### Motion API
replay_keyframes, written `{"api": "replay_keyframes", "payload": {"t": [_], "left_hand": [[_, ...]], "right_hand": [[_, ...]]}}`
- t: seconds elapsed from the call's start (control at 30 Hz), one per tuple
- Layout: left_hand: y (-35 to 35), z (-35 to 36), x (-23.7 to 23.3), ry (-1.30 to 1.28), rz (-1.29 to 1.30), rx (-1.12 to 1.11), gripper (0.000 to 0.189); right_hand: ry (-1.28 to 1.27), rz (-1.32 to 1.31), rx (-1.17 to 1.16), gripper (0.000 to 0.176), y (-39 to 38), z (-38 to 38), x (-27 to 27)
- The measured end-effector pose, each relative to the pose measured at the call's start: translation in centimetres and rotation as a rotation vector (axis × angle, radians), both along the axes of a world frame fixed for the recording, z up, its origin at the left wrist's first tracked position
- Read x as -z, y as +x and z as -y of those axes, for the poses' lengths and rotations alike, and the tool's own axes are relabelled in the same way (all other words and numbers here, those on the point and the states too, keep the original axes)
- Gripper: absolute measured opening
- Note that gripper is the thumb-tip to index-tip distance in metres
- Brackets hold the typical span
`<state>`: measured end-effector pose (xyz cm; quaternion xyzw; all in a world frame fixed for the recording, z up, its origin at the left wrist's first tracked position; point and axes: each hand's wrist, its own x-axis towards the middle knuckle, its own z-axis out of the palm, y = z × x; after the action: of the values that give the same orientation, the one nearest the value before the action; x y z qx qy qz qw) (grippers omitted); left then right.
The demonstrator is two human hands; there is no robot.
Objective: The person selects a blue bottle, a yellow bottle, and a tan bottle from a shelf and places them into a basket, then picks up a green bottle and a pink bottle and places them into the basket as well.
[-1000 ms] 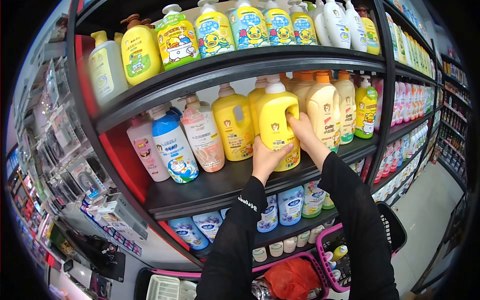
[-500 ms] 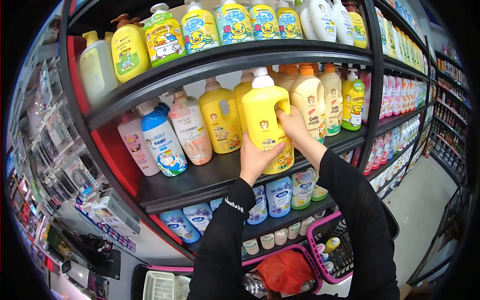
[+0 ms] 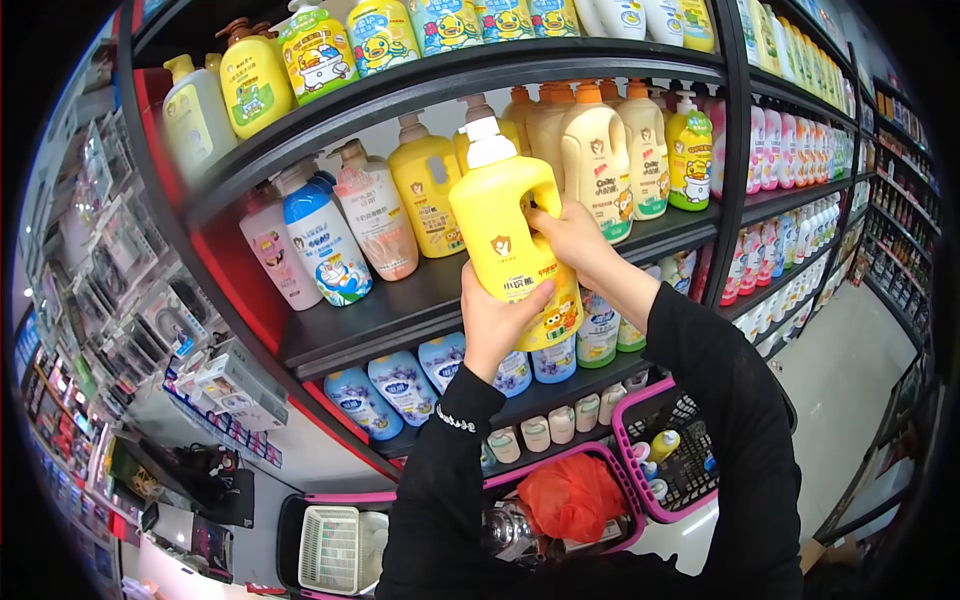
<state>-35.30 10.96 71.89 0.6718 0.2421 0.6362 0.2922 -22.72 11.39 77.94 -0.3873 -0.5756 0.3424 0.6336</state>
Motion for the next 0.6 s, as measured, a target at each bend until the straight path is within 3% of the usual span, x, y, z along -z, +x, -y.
{"api": "replay_keyframes", "payload": {"t": [0.17,0.3,0.4,0.5,0.6], "left_hand": [[-0.1,4.3,1.0,0.041,-0.044,-0.081,0.071],[0.7,9.1,1.5,0.008,-0.034,-0.034,0.074],[2.2,12.5,2.0,0.077,0.024,0.11,0.073],[4.4,17.1,2.2,-0.061,0.137,0.329,0.073],[6.9,21.3,3.4,-0.111,0.147,0.399,0.076]], "right_hand": [[0.017,-0.013,-0.146,0.027,0.6,4.6,1.2],[0.069,0.063,-0.092,0.027,2.1,9.8,2.1],[0.067,0.024,-0.092,0.026,3.5,15.0,1.8],[0.07,-0.022,-0.088,0.026,5.8,19.8,2.0],[0.067,0.061,-0.104,0.028,8.4,25.2,1.5]]}}
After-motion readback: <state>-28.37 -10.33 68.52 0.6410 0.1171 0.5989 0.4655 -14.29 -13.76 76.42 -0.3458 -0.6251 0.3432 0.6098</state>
